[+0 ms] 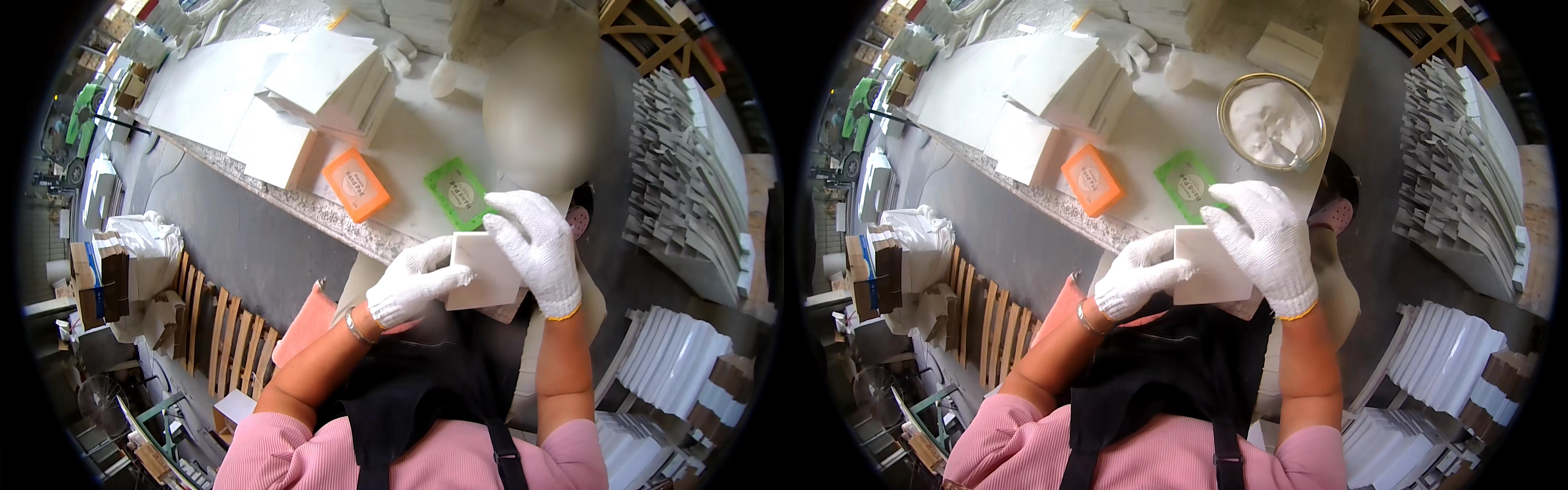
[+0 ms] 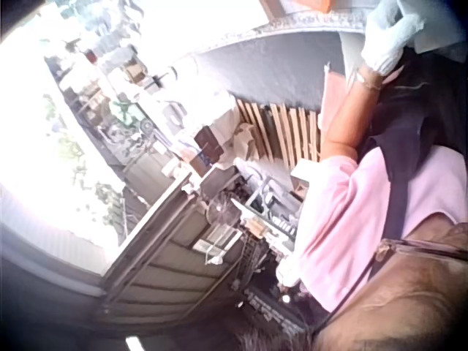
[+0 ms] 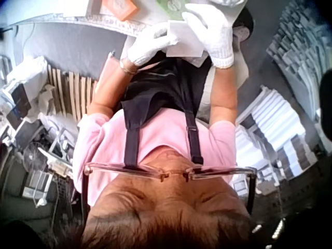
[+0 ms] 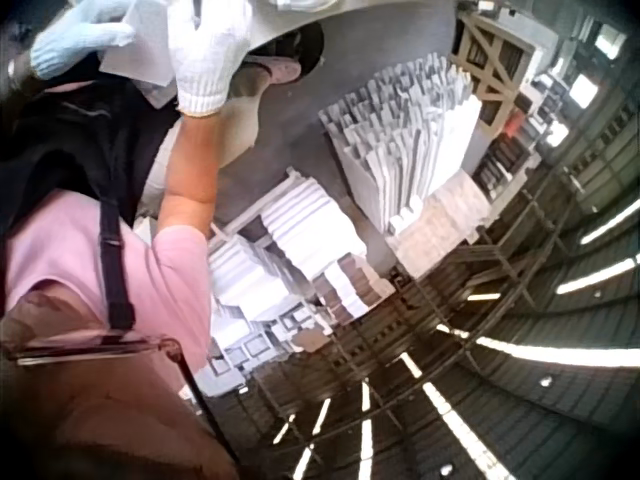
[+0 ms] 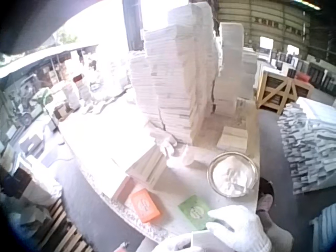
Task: The person picks up white square tiles from a stack, smooths their edges with a green sanding block, and applies a white paste to the edges using a small metal spatula. The person then places the finished tiles back onto the stack.
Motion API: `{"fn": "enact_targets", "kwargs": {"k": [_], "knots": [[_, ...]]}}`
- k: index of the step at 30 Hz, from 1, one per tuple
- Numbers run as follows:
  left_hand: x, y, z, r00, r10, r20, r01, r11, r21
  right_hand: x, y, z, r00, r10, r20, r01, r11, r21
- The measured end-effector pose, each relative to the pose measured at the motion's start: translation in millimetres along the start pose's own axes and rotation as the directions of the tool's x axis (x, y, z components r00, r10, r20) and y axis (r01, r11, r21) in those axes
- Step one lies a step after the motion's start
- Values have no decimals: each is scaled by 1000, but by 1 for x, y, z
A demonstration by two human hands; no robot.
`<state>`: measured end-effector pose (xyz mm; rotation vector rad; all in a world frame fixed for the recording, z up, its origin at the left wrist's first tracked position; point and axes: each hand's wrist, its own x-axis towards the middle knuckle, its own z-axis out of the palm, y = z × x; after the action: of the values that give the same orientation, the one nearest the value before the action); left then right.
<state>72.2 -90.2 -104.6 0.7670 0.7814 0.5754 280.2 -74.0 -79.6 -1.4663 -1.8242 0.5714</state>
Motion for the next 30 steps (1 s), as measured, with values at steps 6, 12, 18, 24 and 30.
{"fn": "enact_targets", "kwargs": {"k": [6, 12, 18, 24, 30], "knots": [[2, -16, -2, 1000, 17, 14, -21, 934, 357, -6, -6, 18, 988, -156, -22, 156, 988, -22], [-2, -4, 6, 1000, 13, -23, -12, 999, 38, -6, 6, 0, 998, -24, -51, 21, 998, -54], [-3, -7, -3, 999, -5, -43, 1, 995, -96, -4, 28, -11, 991, 102, -88, -100, 995, 24], [-1, -20, -18, 997, 9, -75, -19, 990, -140, -5, 26, -14, 939, 341, 48, -336, 875, 350], [-2, -19, -17, 987, 82, -139, -109, 973, -204, -4, 14, -15, 912, 351, 211, -409, 801, 437]]}}
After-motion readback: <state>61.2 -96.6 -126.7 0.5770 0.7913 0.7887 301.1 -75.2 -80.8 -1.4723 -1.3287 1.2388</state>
